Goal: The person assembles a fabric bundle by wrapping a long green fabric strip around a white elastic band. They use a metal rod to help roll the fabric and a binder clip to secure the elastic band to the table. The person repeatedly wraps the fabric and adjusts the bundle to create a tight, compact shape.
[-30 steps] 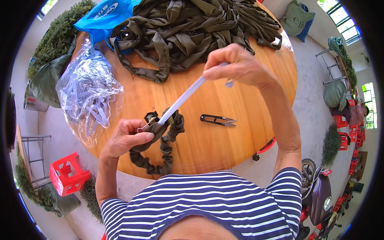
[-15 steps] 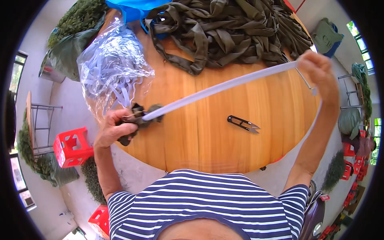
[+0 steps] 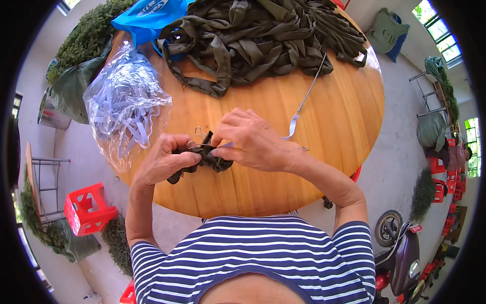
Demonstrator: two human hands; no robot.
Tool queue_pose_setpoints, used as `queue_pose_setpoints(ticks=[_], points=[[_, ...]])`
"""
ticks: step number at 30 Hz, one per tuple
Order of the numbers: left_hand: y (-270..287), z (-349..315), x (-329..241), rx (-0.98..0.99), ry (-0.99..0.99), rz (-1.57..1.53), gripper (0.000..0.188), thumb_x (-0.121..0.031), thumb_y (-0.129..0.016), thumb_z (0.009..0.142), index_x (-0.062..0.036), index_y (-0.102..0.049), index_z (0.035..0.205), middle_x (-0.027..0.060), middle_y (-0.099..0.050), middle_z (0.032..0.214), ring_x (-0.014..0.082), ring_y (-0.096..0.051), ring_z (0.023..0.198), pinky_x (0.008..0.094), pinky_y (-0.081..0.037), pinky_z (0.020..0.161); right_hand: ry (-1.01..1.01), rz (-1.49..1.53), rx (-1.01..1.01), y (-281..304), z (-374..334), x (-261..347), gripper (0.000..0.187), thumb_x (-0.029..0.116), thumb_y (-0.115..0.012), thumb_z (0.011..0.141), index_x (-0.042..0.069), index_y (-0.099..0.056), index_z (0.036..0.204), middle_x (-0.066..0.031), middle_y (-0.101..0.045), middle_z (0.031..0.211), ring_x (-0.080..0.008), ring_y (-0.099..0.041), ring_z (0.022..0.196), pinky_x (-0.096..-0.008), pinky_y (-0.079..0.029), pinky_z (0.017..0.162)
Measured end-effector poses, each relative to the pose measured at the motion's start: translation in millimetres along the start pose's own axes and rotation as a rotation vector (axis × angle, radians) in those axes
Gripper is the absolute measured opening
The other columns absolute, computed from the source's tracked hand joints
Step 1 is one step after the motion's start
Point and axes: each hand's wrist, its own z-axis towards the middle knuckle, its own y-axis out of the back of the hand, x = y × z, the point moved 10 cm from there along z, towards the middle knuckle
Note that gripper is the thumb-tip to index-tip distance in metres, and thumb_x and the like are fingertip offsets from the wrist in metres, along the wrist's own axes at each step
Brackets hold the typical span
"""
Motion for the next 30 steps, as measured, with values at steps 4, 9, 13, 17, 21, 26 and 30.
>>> queue_pose_setpoints(ticks=[4,9,13,17,21,26,30], points=[[4,3,-2,-0.031,-0.060,-0.158,0.016,-0.017,-0.060,0.075,-0.0011,-0.060,0.075,-0.0002,-0.055,0.060,0.0034,-0.047,0.049,0.0196,-0.035,0.041,-0.354,0.296,0.094,-22,-7,-23,0.021,0.023,-0.061,0.080,0.003,-0.055,0.080,-0.0114,-0.058,0.078,-0.0253,-0.056,0.072,-0.0340,-0.044,0.063],[8,5,7,-0.023,0.013,-0.250,0.016,-0.016,-0.061,0.075,-0.0005,-0.060,0.077,0.0011,-0.057,0.064,0.0038,-0.052,0.053,0.0179,-0.040,0.043,-0.496,0.252,0.180,-29,-18,-32,0.024,0.025,-0.058,0.082,0.002,-0.054,0.080,-0.0094,-0.055,0.064,-0.0227,-0.054,0.058,-0.0328,-0.041,0.054],[2,11,6,0.048,-0.111,-0.146,0.023,-0.017,-0.063,0.075,-0.0011,-0.056,0.091,0.0019,-0.058,0.070,0.0045,-0.053,0.057,0.0183,-0.040,0.046,-0.415,0.322,0.239,-31,-15,-29,0.021,0.024,-0.056,0.084,0.003,-0.055,0.082,-0.0068,-0.054,0.062,-0.0163,-0.049,0.056,-0.0298,-0.039,0.053],[-12,9,-16,0.089,-0.156,0.187,0.034,-0.018,-0.063,0.074,-0.0023,-0.051,0.102,0.0054,-0.059,0.068,0.0112,-0.054,0.060,0.0246,-0.041,0.049,-0.463,0.489,0.121,-34,-16,-37,0.017,0.018,-0.057,0.084,0.001,-0.057,0.082,-0.0039,-0.051,0.059,-0.0104,-0.046,0.057,-0.0265,-0.037,0.053],[-17,13,-24,0.064,-0.201,0.383,0.027,-0.022,-0.061,0.072,0.0001,-0.058,0.089,0.0126,-0.058,0.063,0.0235,-0.058,0.062,0.0327,-0.043,0.056,-0.493,0.554,0.141,-32,-15,-31,0.015,0.015,-0.059,0.082,0.000,-0.061,0.081,-0.0003,-0.052,0.060,-0.0071,-0.044,0.057,-0.0240,-0.036,0.052],[-10,10,-18,0.066,-0.178,0.281,0.018,-0.015,-0.060,0.072,0.0015,-0.060,0.079,0.0084,-0.058,0.061,0.0163,-0.057,0.058,0.0288,-0.042,0.053,-0.564,0.641,0.074,-14,-24,-53,0.014,0.015,-0.062,0.079,0.001,-0.065,0.082,0.0036,-0.052,0.061,-0.0031,-0.041,0.054,-0.0197,-0.033,0.047],[13,-5,0,0.086,-0.015,0.040,0.017,-0.012,-0.061,0.072,0.0012,-0.060,0.083,0.0019,-0.057,0.063,0.0070,-0.053,0.059,0.0229,-0.040,0.049,-0.688,0.598,-0.211,57,-50,-87,0.012,0.016,-0.062,0.079,0.003,-0.064,0.080,0.0064,-0.047,0.058,-0.0005,-0.038,0.048,-0.0181,-0.026,0.040]])
